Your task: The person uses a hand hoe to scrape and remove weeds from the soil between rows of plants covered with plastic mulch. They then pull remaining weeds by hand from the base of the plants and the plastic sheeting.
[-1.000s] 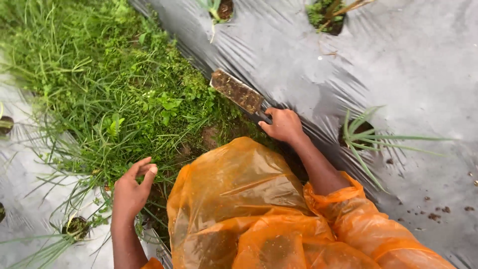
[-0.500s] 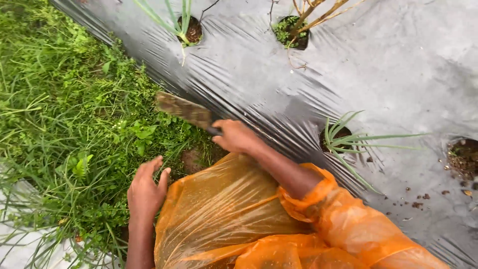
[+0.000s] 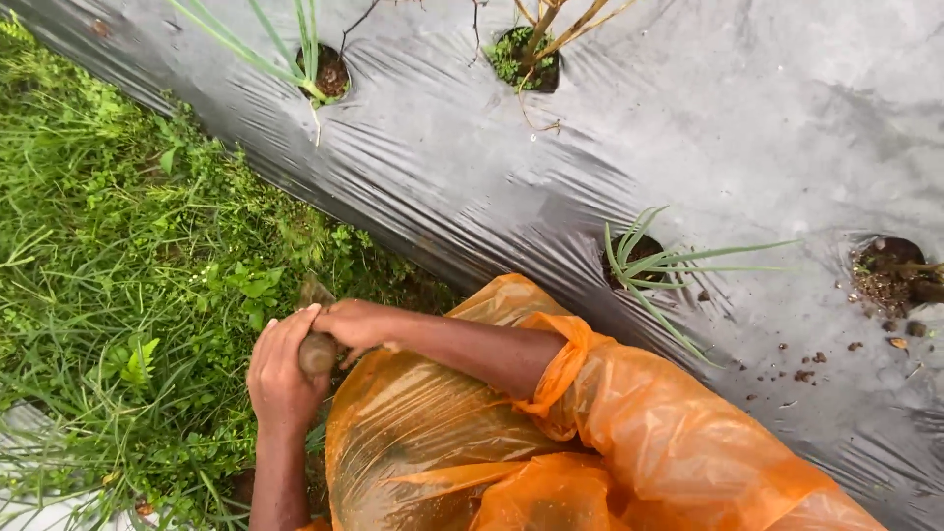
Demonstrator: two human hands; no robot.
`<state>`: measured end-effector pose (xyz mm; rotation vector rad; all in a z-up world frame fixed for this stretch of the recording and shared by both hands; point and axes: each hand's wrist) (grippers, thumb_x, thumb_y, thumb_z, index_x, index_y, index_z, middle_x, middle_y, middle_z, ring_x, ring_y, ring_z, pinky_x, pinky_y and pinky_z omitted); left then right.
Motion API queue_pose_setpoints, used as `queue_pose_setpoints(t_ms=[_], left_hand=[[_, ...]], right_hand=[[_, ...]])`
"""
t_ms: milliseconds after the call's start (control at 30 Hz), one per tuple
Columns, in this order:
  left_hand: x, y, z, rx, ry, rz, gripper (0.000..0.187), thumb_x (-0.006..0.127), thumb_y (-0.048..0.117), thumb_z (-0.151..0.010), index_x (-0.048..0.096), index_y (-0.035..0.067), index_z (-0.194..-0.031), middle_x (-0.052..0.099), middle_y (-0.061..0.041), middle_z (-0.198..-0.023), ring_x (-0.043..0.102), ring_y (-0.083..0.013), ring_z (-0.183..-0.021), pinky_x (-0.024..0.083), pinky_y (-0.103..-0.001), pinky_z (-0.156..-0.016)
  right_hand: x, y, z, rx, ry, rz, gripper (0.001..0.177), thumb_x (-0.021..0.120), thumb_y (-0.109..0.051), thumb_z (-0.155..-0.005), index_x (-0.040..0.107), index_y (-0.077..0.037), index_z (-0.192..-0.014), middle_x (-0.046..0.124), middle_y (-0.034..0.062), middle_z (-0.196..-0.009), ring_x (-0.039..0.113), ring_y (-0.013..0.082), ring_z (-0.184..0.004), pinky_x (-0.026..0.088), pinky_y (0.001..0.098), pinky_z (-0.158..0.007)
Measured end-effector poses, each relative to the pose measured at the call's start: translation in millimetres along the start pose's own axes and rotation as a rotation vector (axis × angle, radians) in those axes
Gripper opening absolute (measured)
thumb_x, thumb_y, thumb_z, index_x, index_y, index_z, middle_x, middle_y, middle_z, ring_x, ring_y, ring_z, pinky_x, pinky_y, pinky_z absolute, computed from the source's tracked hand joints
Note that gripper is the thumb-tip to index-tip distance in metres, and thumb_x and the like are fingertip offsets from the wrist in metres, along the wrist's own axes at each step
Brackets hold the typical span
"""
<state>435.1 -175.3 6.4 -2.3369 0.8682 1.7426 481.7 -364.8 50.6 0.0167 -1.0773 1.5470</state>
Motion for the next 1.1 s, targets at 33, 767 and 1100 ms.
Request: queue_pose_setpoints(t_ms=[33, 767, 1100], left_hand=[[-1.8, 1.7, 0.4, -0.004, -0.008, -0.001, 0.051, 0.075, 0.022, -0.091, 0.065, 0.009, -0.139, 0.069, -0.006, -0.128, 0.066, -0.0246, -0.122, 0.048, -0.044, -0.116], [48.0, -118.6, 63.5, -1.045, 0.183, 0.188, 0.035, 0.075, 0.023, -0.107, 0.064, -0.001, -0.129, 0.073, -0.021, -0.116, 0.071, -0.0352, -0.101, 0.06, -0.05, -0.087], [33.0, -104.5, 62.2, -0.962, 0.262, 0.226, 0.041, 0.078, 0.026, -0.1, 0.062, 0.006, -0.132, 0.069, -0.016, -0.128, 0.064, -0.0344, -0.119, 0.044, -0.053, -0.108]], right_hand=[[-7.6, 0.0, 1.3, 0.006, -0.003, -0.006, 0.074, 0.053, -0.036, -0.099, 0.037, 0.017, -0.148, 0.031, 0.046, -0.151, 0.046, 0.0594, -0.132, 0.056, 0.0614, -0.093], [-152.2, -54.3, 75.2, -1.016, 0.98, 0.381, 0.018, 0.054, -0.009, -0.1, 0.071, -0.008, -0.106, 0.078, 0.0084, -0.084, 0.077, 0.0151, -0.072, 0.057, 0.0226, -0.054], [-258.2, -72.6, 102.4, -1.075, 1.738, 0.705, 0.016, 0.058, -0.002, -0.091, 0.07, -0.007, -0.101, 0.063, 0.0051, -0.092, 0.061, 0.0196, -0.084, 0.052, 0.0336, -0.069]])
Point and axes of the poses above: each hand's wrist, its own z-axis away from the middle knuckle, its own x-axis out of the palm, y = z × x
